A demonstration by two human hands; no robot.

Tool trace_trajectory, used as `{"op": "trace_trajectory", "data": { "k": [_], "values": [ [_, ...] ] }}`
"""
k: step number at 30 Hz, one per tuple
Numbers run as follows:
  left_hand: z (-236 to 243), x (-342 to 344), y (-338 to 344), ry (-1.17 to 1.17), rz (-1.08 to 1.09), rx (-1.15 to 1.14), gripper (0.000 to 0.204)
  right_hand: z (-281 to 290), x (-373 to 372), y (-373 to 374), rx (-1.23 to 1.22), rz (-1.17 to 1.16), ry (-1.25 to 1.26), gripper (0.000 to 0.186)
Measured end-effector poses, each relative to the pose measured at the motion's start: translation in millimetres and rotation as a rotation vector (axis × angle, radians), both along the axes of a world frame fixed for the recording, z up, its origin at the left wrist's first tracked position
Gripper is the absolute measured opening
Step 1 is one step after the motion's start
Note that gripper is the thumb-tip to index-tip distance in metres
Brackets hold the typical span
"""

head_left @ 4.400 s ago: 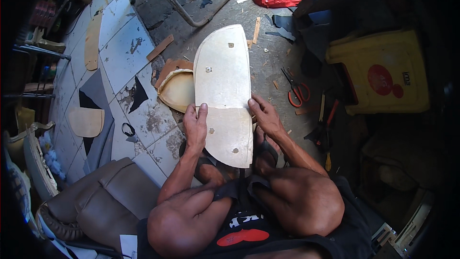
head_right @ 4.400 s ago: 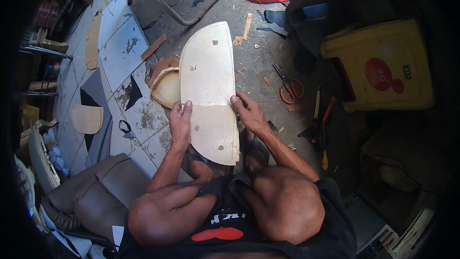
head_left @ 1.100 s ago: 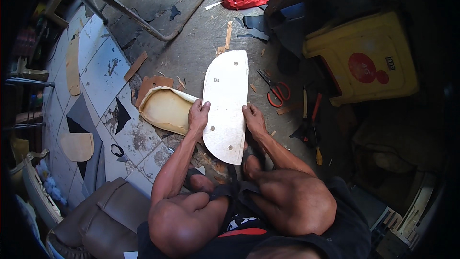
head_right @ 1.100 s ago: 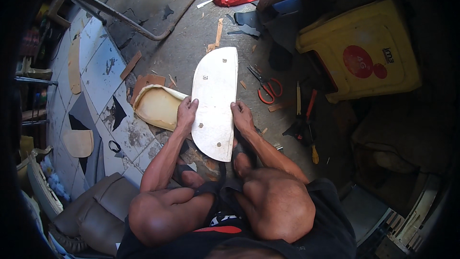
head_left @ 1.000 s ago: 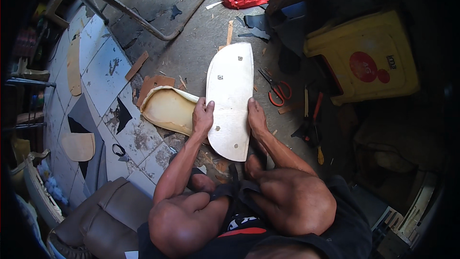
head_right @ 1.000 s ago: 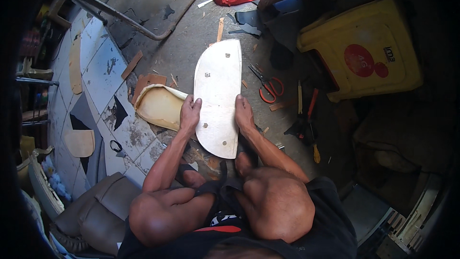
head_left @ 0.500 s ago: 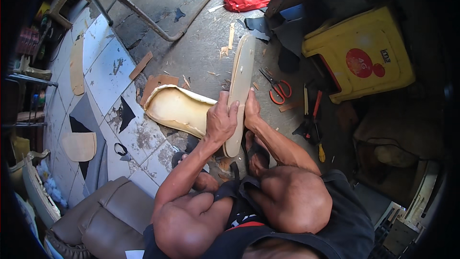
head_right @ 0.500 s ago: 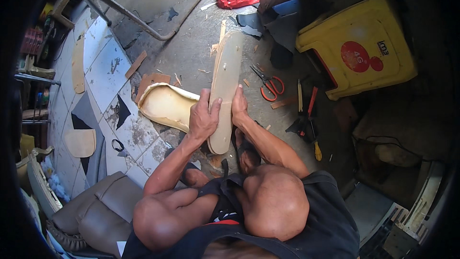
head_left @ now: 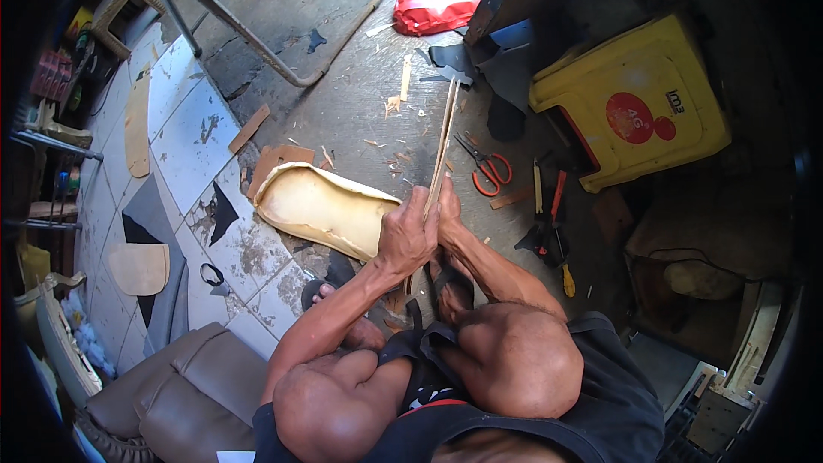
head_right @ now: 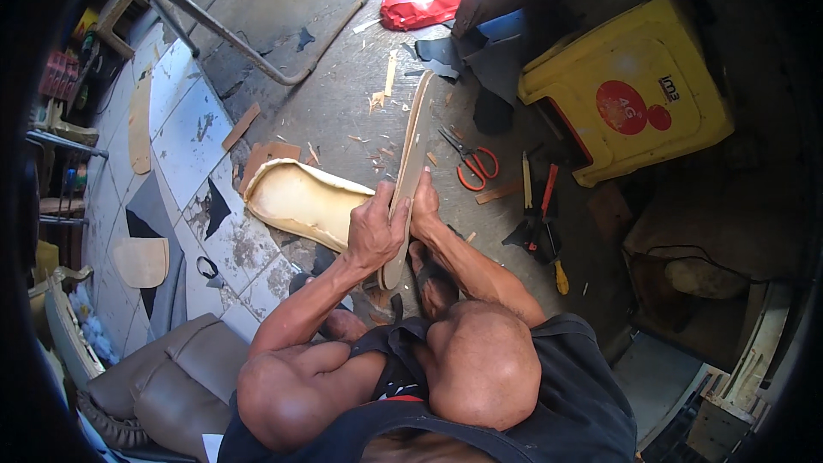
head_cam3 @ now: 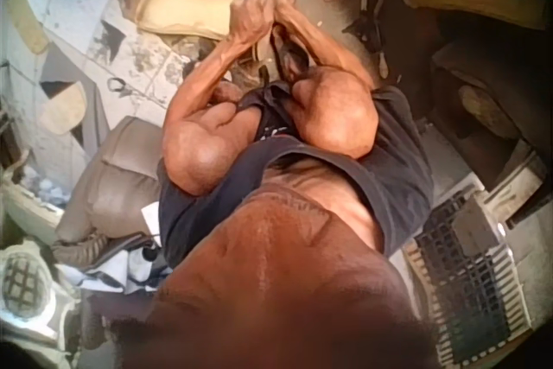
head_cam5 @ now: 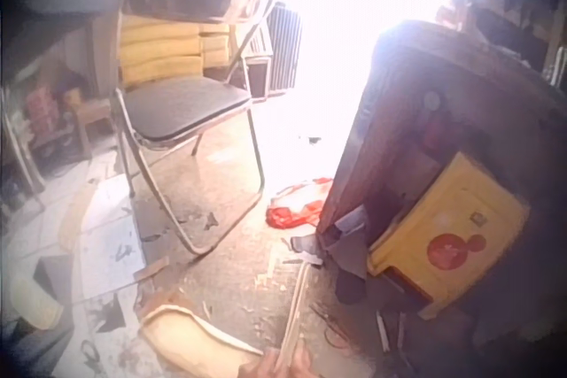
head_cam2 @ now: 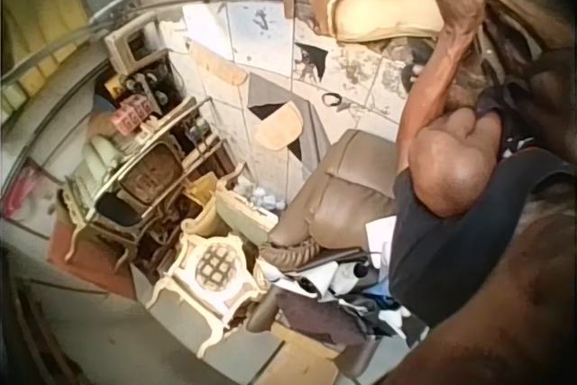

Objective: The person wraps a black fabric cover around a foam seat pad and secures it using a staple gun. Then, the person trims the excess fabric with scissors and aligns the upholstered pad with a wooden piece.

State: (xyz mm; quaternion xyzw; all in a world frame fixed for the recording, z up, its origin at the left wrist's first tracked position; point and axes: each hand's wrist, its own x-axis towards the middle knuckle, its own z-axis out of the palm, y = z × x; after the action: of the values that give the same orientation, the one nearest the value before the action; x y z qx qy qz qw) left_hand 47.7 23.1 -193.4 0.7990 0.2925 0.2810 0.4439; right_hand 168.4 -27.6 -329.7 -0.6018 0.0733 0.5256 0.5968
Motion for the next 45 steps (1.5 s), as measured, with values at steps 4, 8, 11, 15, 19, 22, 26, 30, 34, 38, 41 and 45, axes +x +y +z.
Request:
{"op": "trace_trajectory", "data": {
  "k": [4,8,11,15,19,22,26,30,34,38,41,45],
  "values": [
    [0.9,6.5,-4.5,0.008,-0.02,-0.023,0.016,-3.2,1.4,-7.8,0.002,-0.005,0.011,0.077],
    [2.5,18.0,-15.9,0.0,-0.038,-0.002,0.016,3.4,8.3,-18.6,-0.003,0.018,0.035,0.077],
    [1.1,17.3,-17.6,0.03,-0.041,0.012,0.018,23.6,3.9,-23.2,0.007,0.109,0.062,0.078],
    [-5.2,17.6,-20.8,0.056,-0.037,0.025,0.023,62.0,-2.9,-47.9,0.021,0.343,0.111,0.078],
    [-7.1,18.7,-20.2,0.068,-0.051,0.025,0.024,112.9,-4.5,-70.4,0.059,0.562,0.161,0.079],
    [-0.5,21.1,-19.1,0.033,-0.048,0.014,0.025,121.3,-3.3,-76.3,0.049,0.55,0.153,0.079],
    [-1.5,19.2,-17.1,0.049,-0.034,-0.003,0.024,96.4,-2.4,-54.7,0.001,0.35,0.083,0.08],
    [-9.3,18.1,-16.1,0.069,-0.003,-0.069,0.024,70.9,3.7,-33.2,-0.081,0.141,-0.031,0.08],
    [-9.9,6.8,-7.7,0.097,0.08,-0.157,0.025,53.0,-1.6,-8.8,-0.13,0.064,-0.101,0.081],
    [-14.6,4.4,-0.1,0.188,0.086,-0.277,0.028,36.9,3.1,-2.3,-0.151,0.051,-0.222,0.083],
    [-22.9,-5.0,2.9,0.182,0.093,-0.331,0.029,37.8,-4.6,5.1,-0.141,0.047,-0.214,0.086],
    [-38.8,-22.0,12.5,0.168,0.17,-0.363,0.032,48.4,-12.9,9.8,-0.178,0.057,-0.217,0.084]
  ]
}}
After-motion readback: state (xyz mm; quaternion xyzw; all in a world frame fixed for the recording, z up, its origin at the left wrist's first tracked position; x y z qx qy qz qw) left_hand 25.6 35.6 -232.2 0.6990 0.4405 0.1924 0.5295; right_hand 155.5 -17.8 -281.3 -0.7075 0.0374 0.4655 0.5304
